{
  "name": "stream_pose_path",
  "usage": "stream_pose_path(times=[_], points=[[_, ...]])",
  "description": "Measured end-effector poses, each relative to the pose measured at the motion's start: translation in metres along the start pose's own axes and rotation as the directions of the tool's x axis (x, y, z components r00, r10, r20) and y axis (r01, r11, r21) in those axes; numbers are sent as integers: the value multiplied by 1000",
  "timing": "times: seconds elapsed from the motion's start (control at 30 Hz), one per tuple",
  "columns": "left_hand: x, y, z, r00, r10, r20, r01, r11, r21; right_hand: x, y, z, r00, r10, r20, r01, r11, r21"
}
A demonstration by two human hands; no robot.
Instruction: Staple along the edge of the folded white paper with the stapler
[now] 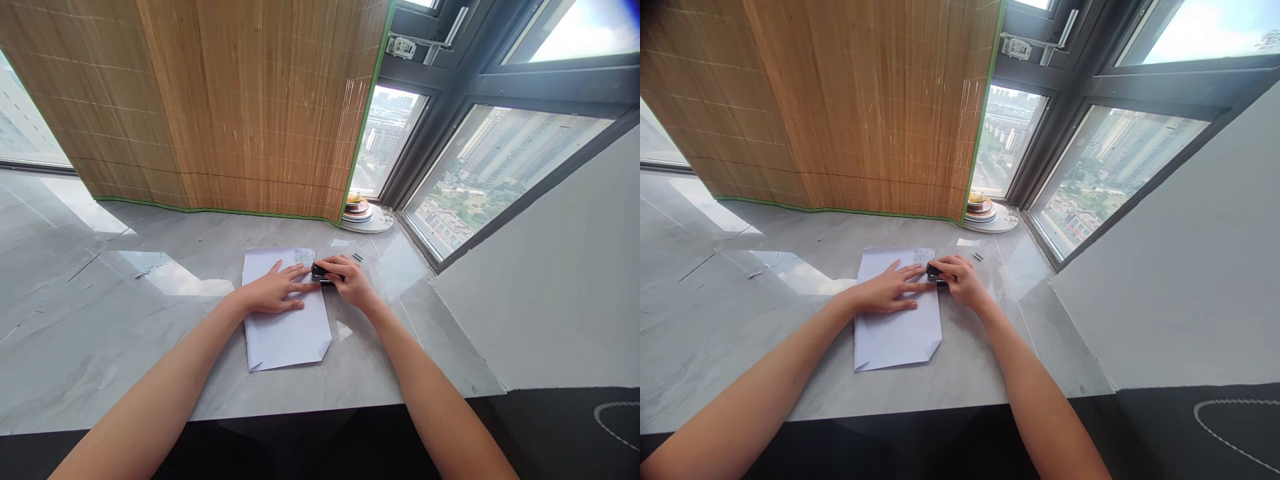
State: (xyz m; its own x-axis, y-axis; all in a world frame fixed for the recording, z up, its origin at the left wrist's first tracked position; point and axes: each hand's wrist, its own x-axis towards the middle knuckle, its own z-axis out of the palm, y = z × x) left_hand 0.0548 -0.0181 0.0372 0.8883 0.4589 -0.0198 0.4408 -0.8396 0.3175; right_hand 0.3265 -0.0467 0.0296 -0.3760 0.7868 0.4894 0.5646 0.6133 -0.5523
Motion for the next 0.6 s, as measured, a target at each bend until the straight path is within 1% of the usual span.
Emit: stream_pose_path(times=[0.17, 0.3, 0.4, 0.6], points=[[0, -1, 1, 1000, 11, -14, -12, 1000, -20, 1, -1, 0, 999, 22, -31, -20, 998, 52], [0, -1, 0, 1000, 11, -13, -11, 1000, -21, 0, 0, 1, 1000, -4, -6, 4, 1000, 16], [0, 0, 0, 1000, 16, -8, -17, 1000, -19, -2, 1, 1, 1000, -2, 13, 2, 1000, -19], [1, 0, 2, 999, 25, -41, -26, 999, -30, -2, -1, 1, 999, 7, 32, -5, 998, -57]])
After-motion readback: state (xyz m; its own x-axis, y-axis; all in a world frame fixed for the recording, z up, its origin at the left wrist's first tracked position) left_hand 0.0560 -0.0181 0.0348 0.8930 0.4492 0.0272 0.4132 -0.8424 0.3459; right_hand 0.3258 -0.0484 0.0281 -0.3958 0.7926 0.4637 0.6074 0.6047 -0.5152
